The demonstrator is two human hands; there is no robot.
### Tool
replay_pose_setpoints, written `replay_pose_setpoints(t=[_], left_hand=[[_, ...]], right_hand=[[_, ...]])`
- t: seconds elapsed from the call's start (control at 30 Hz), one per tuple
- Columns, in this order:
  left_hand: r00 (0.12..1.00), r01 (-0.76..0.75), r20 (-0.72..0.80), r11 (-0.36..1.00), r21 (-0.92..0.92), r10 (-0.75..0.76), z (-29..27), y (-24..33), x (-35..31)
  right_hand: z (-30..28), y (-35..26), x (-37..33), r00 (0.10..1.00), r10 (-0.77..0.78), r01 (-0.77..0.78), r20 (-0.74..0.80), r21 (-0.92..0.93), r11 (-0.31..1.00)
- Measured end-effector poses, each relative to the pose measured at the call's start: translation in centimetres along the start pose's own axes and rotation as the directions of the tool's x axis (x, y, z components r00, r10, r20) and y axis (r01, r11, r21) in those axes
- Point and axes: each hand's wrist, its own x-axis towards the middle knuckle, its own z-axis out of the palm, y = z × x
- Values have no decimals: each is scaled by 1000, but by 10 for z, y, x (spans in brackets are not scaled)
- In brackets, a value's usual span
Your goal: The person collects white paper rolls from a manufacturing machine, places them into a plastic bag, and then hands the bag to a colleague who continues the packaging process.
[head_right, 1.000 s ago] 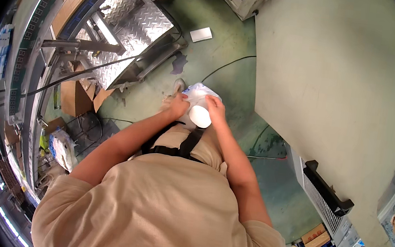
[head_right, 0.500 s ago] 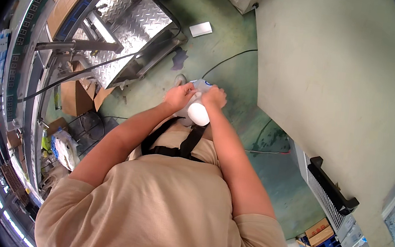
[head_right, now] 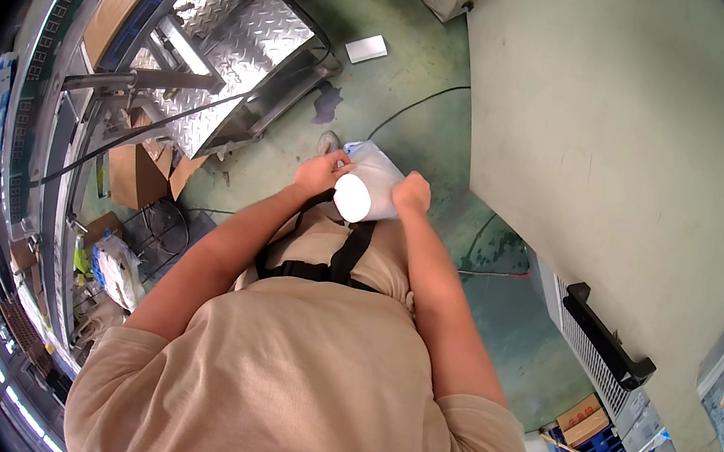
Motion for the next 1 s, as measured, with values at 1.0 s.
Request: replay_pose_setpoints(t=[1.0], left_hand=[[979, -129, -180, 975, -180, 97, -11, 11, 8]], right_hand=[[-56, -57, -38, 790, -584, 610, 185, -331, 720]])
